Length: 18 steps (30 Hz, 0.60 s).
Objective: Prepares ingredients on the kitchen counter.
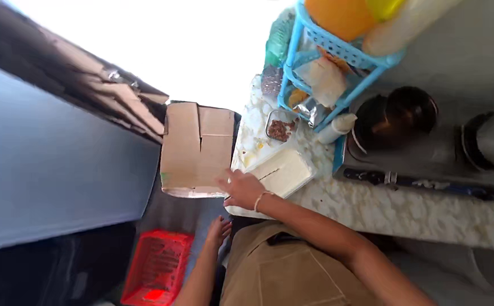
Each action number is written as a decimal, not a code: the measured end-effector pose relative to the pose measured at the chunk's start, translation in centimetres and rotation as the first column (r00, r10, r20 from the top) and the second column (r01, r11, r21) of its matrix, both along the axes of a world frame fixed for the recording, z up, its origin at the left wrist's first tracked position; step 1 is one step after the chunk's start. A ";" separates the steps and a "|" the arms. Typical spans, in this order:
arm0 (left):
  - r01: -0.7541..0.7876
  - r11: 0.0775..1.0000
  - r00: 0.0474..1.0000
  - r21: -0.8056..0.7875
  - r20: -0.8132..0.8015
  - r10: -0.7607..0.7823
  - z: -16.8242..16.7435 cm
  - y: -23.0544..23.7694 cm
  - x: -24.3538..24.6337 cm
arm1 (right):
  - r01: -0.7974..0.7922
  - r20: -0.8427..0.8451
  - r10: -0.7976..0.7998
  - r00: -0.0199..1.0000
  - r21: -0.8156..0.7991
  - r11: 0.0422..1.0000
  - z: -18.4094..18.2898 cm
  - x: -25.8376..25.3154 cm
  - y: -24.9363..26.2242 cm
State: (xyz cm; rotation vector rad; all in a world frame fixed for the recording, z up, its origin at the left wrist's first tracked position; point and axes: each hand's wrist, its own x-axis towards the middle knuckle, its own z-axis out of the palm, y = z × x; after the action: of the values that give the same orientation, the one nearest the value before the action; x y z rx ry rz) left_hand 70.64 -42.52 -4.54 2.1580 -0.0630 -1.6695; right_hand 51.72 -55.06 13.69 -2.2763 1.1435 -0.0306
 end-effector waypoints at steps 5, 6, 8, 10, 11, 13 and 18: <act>0.588 0.807 0.807 -0.044 0.102 -0.582 1.3 -4.3 3.9 | 0.025 -0.021 -0.026 0.999 -0.050 0.998 -2.0 2.3 0.7; 0.615 0.786 0.787 -0.061 0.102 -0.608 1.5 -4.6 4.7 | 0.077 0.032 -0.073 0.997 -0.152 0.985 -1.7 1.8 1.5; 0.594 0.801 0.804 -0.078 0.096 -0.587 2.1 -5.5 6.1 | 0.270 0.154 -0.227 0.962 -0.389 0.881 0.0 -0.5 2.5; 0.519 0.850 0.854 -0.093 0.088 -0.512 3.1 -5.9 6.8 | 0.482 0.261 -0.405 0.876 -0.479 0.734 3.1 -4.6 3.6; 0.488 0.866 0.872 -0.107 0.088 -0.481 3.6 -5.8 7.1 | 0.597 0.320 -0.505 0.802 -0.420 0.683 4.7 -7.1 4.6; 0.445 0.882 0.895 -0.155 0.075 -0.439 4.9 -5.8 6.7 | 0.816 0.459 -0.692 0.557 -0.151 0.558 6.6 -12.6 6.8; 0.420 0.831 0.899 -0.365 0.039 -0.437 9.2 -6.4 2.7 | 0.931 0.727 -0.646 -0.233 0.360 0.068 0.1 -17.5 8.3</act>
State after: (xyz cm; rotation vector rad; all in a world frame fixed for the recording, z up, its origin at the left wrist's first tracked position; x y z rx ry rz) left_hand 73.34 -48.96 4.63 1.9052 -0.8392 -1.7613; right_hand 34.21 -46.81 13.83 -0.7514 1.9381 -1.7679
